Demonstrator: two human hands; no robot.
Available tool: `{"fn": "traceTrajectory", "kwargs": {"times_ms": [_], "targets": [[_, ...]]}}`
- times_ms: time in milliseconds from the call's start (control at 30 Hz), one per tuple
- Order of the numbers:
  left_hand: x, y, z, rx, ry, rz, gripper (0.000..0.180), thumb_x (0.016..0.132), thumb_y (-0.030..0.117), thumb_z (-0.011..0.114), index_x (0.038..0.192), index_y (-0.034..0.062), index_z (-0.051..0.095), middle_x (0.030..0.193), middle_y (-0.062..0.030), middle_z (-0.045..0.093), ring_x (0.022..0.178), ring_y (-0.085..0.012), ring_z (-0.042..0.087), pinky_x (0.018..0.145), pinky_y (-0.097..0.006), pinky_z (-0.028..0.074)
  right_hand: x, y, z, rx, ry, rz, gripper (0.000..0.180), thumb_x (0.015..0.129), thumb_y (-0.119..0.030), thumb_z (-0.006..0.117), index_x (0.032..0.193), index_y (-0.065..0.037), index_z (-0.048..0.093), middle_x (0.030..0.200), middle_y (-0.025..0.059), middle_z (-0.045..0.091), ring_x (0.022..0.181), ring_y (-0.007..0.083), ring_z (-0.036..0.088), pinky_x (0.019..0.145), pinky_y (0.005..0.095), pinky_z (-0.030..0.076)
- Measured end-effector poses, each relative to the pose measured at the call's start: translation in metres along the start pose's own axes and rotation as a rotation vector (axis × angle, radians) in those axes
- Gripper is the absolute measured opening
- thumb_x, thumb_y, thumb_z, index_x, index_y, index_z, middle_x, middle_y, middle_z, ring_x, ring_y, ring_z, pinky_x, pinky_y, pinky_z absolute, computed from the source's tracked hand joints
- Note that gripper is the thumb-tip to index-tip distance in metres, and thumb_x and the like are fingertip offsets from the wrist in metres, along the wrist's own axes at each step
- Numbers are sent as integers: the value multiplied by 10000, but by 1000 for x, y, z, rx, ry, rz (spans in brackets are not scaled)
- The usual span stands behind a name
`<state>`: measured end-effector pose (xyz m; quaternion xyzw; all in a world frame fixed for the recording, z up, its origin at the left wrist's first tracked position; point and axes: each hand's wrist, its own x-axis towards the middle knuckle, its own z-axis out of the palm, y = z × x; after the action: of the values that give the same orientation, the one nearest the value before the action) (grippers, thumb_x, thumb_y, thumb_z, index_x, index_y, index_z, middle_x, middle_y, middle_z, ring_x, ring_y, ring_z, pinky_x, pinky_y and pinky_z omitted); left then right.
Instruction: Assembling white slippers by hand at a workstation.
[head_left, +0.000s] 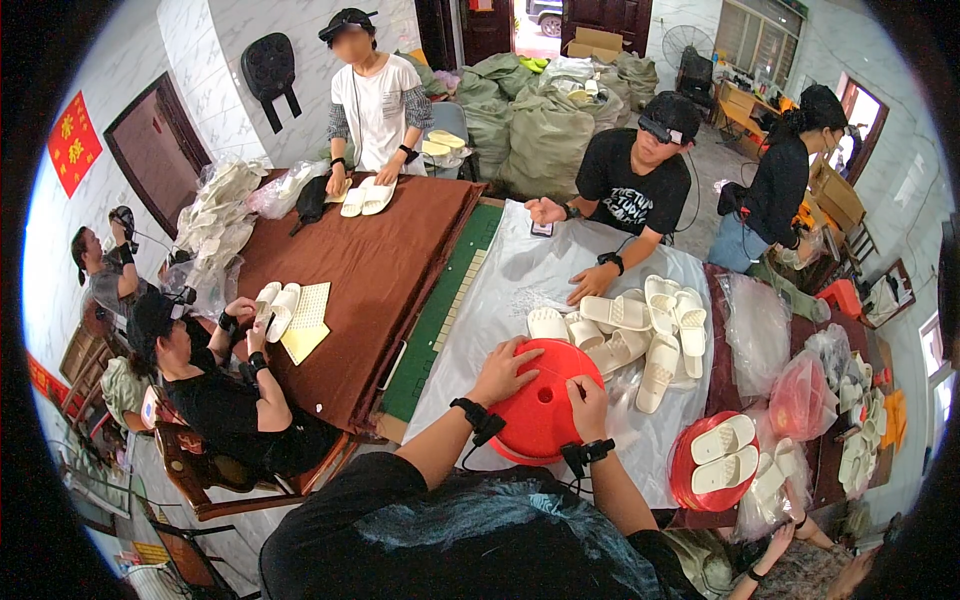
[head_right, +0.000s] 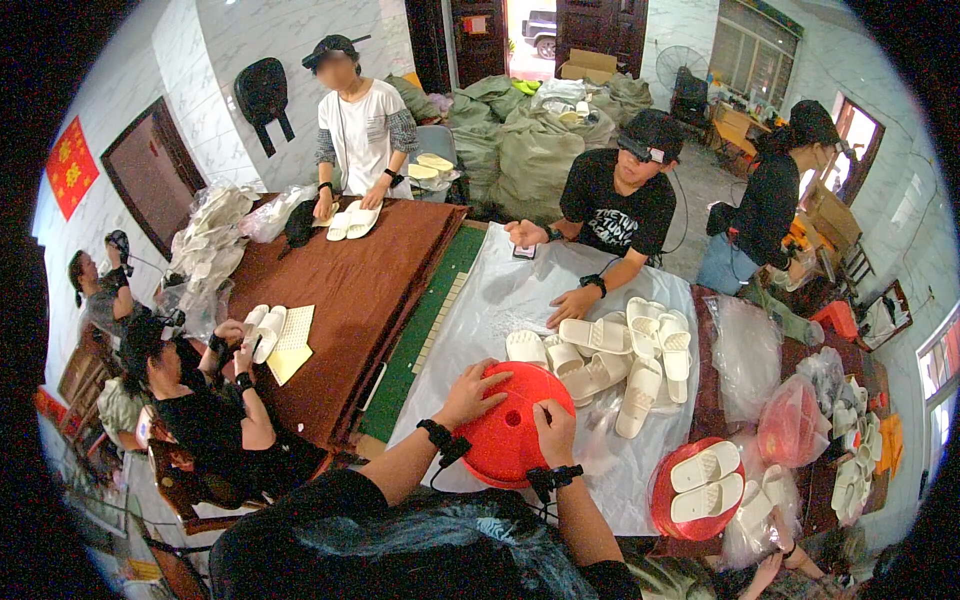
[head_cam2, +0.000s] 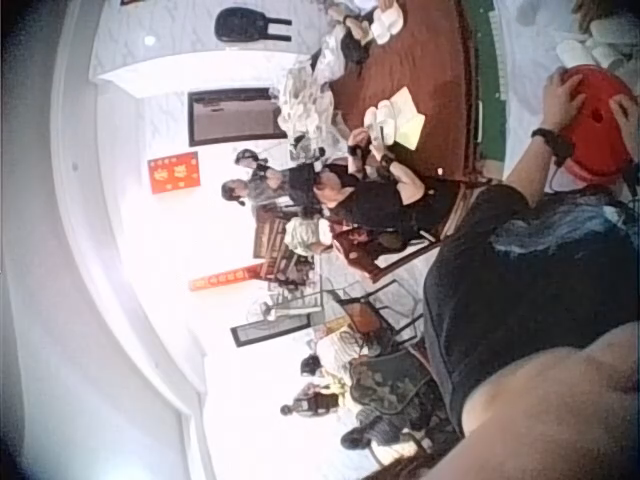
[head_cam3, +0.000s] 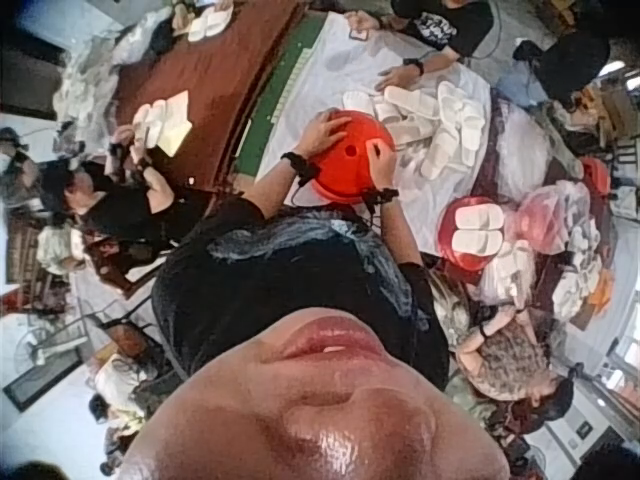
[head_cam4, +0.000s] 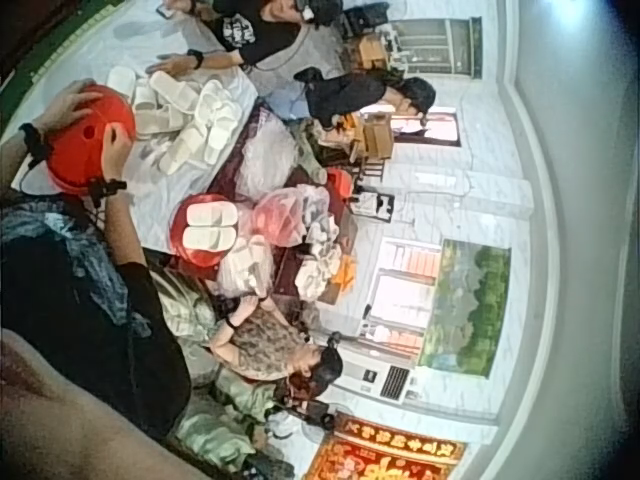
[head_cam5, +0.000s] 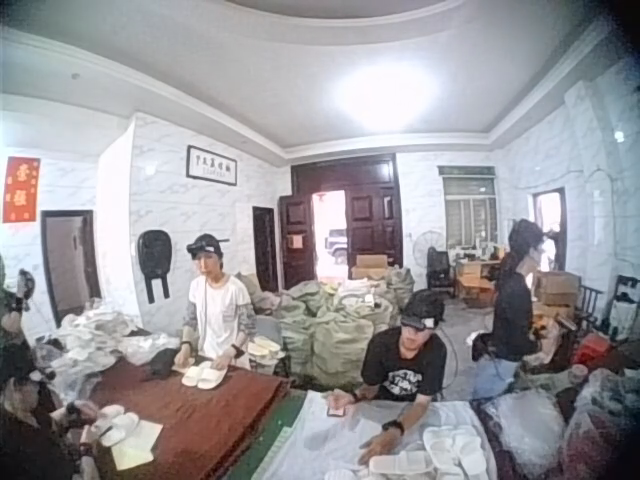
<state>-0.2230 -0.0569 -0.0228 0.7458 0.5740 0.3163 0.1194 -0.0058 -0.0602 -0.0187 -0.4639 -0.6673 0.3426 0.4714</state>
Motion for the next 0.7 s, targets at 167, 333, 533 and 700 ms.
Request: {"fn": "traceTrajectory", "kwargs": {"times_ms": [167, 333, 533, 700], "targets": [[1, 1, -2, 6, -5, -3, 444, 848, 300, 700, 1279, 214, 635, 1357, -150, 505, 1191, -367, 520, 1014, -448, 447, 0, 1, 0, -15, -2, 11, 145, 914, -117, 635, 860, 18, 639, 687, 91, 604, 617, 141, 556, 596, 300, 454], [0, 0, -1, -8, -25, -20, 445, 857, 304, 695, 1291, 231, 630, 1377, -161, 495, 1205, -384, 510, 1029, -447, 444, 0, 1, 1, -18, 3, 4, 147, 914, -119, 634, 861, 18, 641, 683, 89, 605, 614, 137, 555, 591, 299, 451], [0, 0, 0, 2, 13, 2, 446, 827, 281, 713, 1260, 192, 651, 1348, -159, 511, 1192, -364, 524, 1010, -444, 448, 0, 1, 0, -13, -8, 14, 146, 915, -119, 633, 861, 16, 641, 670, 92, 601, 610, 140, 564, 588, 299, 451], [0, 1, -1, 13, -10, -19, 449, 834, 291, 705, 1268, 195, 645, 1356, -156, 505, 1200, -367, 517, 1018, -445, 441, 0, 0, 0, -22, -3, 18, 147, 915, -120, 633, 862, 17, 640, 672, 97, 602, 609, 143, 566, 587, 299, 451]]}}
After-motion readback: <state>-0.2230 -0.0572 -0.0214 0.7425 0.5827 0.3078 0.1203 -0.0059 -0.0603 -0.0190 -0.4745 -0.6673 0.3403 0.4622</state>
